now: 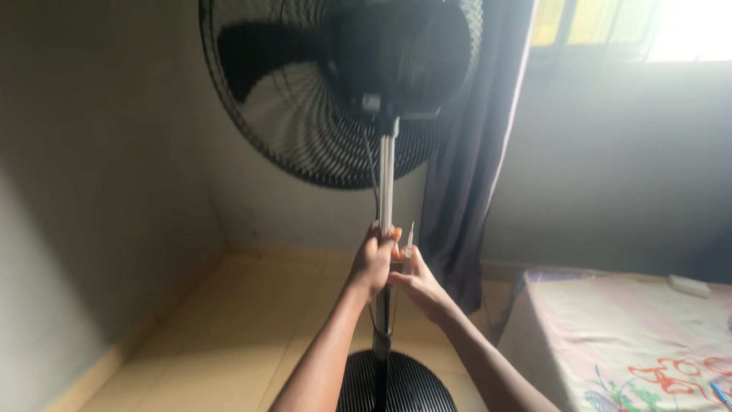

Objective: The person uses a screwdriver to adjust and tighten screws on a standing fan. They manipulate the fan head and stand, then repeatedly tighten screws on the fan cage.

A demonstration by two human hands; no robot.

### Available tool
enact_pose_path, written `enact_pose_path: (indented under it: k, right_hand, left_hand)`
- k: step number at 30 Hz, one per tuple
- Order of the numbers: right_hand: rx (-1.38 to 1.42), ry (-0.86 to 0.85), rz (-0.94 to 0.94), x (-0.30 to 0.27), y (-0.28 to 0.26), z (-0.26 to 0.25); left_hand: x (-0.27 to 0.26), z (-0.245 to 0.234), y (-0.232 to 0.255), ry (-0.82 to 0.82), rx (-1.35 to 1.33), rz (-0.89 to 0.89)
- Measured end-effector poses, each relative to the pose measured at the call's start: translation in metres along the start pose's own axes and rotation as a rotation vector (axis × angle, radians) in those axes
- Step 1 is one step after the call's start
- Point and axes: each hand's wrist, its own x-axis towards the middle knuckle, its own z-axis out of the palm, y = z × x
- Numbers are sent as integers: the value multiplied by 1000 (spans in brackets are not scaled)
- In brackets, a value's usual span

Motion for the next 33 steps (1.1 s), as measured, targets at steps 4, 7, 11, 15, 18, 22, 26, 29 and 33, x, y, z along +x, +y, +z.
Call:
enact_pose_path:
  k: [4, 7, 11, 15, 18, 22, 26, 29, 33]
  right_hand:
    - [267, 134, -211, 9, -33, -23]
    - [118, 144, -273, 33, -77, -29]
    - [-16, 319, -236, 65, -132, -3]
    - [122, 396, -106, 74, -145, 33]
    - [160, 399, -56, 84, -141, 39]
    - [195, 297, -110, 100, -123, 28]
    - [315, 155, -115, 113, -109, 25]
    - [355, 128, -127, 115, -104, 18]
    - [282, 236, -95, 112, -104, 9]
  left_hand:
    - [-24, 0, -14, 23, 135, -183]
    - [-45, 20, -20, 235, 169, 10]
    - [-35, 42, -19, 515, 403, -86]
    - [-30, 42, -29, 630, 539, 68]
    - [-28, 32, -40, 516, 523, 170]
    - [-18, 13, -44, 194, 269, 17]
    - [-13, -17, -34, -198, -84, -187]
    - [-13, -16, -28, -278, -103, -161]
    - [-18, 24, -30, 156, 179, -154]
